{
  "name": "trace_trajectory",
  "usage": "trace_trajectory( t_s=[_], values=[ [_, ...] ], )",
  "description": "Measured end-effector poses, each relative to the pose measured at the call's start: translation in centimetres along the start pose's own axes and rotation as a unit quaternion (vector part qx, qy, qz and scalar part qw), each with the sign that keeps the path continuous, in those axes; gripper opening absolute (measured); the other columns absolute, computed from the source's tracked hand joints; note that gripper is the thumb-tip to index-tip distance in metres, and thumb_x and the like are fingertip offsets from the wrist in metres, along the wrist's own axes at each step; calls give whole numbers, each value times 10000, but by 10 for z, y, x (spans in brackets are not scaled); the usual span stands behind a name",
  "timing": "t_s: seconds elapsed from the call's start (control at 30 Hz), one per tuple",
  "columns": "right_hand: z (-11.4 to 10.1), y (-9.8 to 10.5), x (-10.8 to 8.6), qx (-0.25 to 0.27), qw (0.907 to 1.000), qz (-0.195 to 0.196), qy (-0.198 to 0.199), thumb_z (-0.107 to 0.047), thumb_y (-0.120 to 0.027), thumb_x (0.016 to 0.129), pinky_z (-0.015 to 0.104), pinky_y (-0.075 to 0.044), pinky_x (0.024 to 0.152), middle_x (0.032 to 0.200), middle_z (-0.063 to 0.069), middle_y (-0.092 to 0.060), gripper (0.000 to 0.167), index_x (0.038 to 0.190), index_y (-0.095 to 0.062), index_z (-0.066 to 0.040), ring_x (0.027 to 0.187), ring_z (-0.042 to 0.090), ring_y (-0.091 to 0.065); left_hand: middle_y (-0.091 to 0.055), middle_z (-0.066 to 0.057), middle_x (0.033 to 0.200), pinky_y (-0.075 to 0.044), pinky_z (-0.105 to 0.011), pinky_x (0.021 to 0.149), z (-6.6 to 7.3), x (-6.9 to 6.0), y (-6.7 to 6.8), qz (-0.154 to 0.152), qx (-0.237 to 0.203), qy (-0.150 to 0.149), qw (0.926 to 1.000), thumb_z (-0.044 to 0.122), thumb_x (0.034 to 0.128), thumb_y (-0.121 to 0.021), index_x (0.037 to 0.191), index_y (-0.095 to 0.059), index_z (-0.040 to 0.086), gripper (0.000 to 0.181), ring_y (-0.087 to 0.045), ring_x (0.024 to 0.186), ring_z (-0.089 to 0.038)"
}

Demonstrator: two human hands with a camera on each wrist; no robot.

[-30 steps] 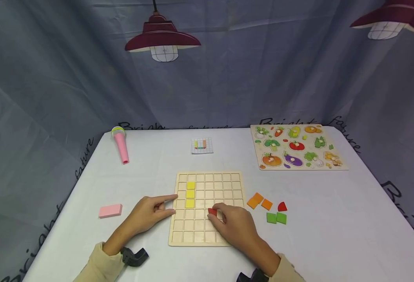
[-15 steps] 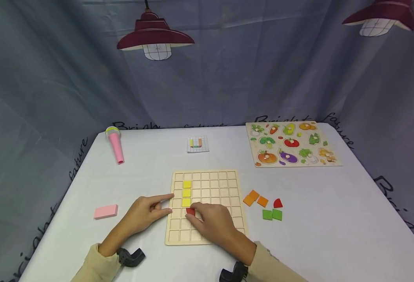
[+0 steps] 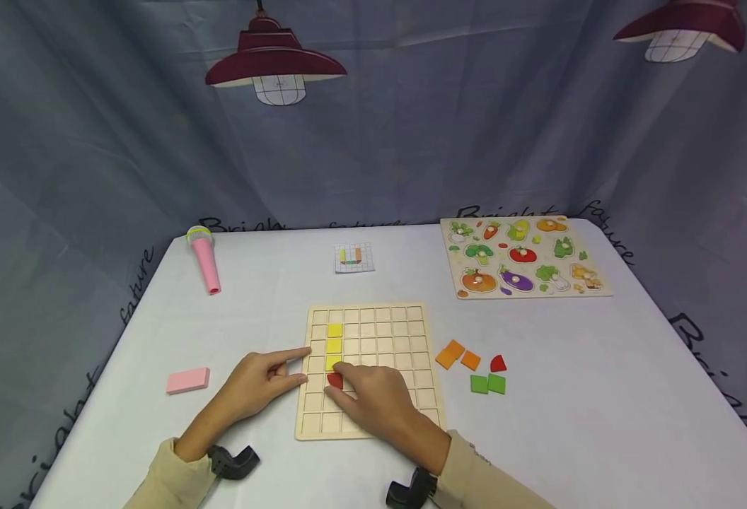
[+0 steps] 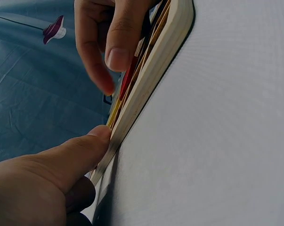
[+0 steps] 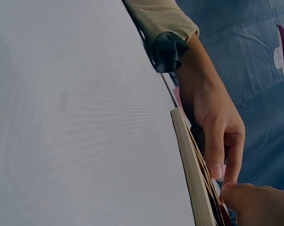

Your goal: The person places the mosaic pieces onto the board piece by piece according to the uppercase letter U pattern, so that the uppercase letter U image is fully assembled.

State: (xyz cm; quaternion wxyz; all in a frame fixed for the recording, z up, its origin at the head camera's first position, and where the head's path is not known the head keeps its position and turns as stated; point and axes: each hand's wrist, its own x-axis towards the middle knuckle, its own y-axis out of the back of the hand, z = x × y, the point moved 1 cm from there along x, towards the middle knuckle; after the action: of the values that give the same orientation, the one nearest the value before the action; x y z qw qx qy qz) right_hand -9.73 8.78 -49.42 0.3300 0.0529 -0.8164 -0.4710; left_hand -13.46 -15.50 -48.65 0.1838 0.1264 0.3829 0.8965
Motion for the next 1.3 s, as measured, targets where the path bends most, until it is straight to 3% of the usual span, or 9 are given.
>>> trace_trajectory(
  t_s=[0.3,0.57,1.13,1.3],
  values=[
    [3,2,-4,54,9997,130,221,-291,-822,867,206,-486,536,790,-79,-744,236,1037,-800,-130,598,-34,-564,-429,186,575,-331,-219,542,-1,0,-1,32,7,-90,10000,369,903,-794,1295,-728,233,419,-379,524,18],
    [2,-1,-4,126,9994,113,305,-310,-831,867,177,-452,526,801,-79,-748,247,1040,-806,-136,572,-42,-488,-431,182,568,-328,-218,536,-1,-1,0,8,42,-44,10000,359,902,-798,1293,-729,229,418,-372,516,20],
    [3,6,-4,-54,9999,76,70,-315,-841,857,215,-507,563,787,-93,-741,219,1008,-810,-160,599,-49,-536,-436,184,577,-327,-219,533,-2,0,-1,36,-13,-85,10000,373,903,-794,1295,-727,239,420,-388,524,16],
    [5,11,-11,-116,9998,127,-54,-318,-842,855,231,-541,606,812,-69,-756,207,978,-811,-155,649,-35,-616,-440,179,572,-324,-217,533,0,-1,-2,-4,-7,-9,10000,374,901,-796,1294,-728,239,421,-387,520,14]
  ],
)
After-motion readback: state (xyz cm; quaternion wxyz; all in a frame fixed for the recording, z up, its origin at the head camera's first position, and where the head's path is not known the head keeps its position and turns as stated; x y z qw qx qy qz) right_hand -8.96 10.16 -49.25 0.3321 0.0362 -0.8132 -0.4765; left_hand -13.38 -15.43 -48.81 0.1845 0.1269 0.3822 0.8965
